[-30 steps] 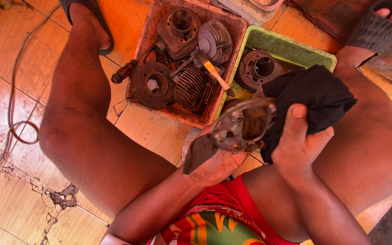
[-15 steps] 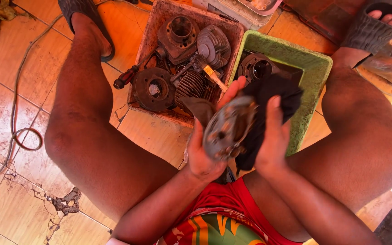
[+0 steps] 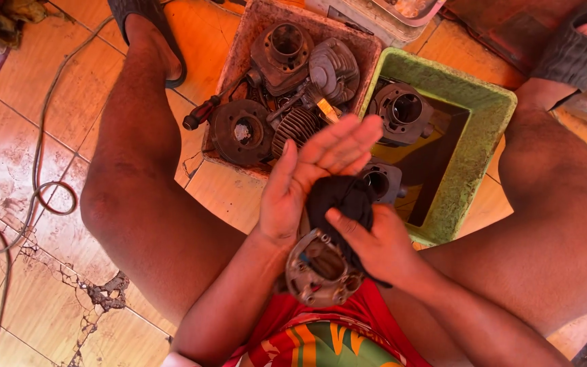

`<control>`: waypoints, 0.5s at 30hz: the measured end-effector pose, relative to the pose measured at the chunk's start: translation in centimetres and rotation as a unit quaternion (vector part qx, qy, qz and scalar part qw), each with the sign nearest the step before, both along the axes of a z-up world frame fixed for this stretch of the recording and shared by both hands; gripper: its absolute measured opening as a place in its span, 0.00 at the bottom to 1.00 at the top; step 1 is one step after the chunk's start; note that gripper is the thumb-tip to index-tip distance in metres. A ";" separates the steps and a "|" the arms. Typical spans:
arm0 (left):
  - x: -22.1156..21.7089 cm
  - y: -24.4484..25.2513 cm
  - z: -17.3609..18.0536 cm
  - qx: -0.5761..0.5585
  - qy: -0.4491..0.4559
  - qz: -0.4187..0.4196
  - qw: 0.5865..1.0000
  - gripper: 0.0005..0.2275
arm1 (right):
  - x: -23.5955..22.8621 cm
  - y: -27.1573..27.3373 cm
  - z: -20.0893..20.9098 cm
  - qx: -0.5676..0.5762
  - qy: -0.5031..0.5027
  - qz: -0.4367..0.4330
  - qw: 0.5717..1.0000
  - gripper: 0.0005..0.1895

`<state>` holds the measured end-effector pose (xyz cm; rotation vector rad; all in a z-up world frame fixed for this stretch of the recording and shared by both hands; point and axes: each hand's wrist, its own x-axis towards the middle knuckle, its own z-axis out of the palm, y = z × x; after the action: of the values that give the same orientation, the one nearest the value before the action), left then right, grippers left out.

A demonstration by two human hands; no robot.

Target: The person sits on the floor and cleans a circular metal engine part. They pour liquid from a plastic bottle onto the part, scrub it with a brush, and wipe it with a black cloth. The person handles the part with both hands, turning it over to clean different sides.

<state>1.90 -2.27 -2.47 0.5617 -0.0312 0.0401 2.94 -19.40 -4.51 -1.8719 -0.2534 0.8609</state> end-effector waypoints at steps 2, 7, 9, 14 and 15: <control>0.1 0.0 0.3 0.017 -0.009 -0.094 0.995 0.33 | 1.1 -0.5 0.1 -0.086 -0.079 0.013 0.993 0.27; -0.2 0.8 2.0 0.079 0.018 -0.113 0.990 0.33 | 3.8 -2.1 1.0 -0.175 -0.222 0.015 0.959 0.29; -0.6 0.7 1.8 0.137 0.015 -0.122 0.983 0.33 | 3.9 -3.1 0.3 -0.216 -0.303 0.015 0.928 0.30; -0.1 -2.8 1.0 0.129 0.061 0.012 0.990 0.32 | 1.7 -0.2 -0.1 -0.339 -0.452 0.172 0.807 0.34; -0.2 -3.0 1.3 0.129 0.059 0.013 0.990 0.32 | 1.0 0.0 -0.1 -0.338 -0.453 0.173 0.806 0.34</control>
<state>1.65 -5.28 -1.18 0.8224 0.0885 0.0288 3.95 -19.36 -4.62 -2.8904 -1.0078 0.1818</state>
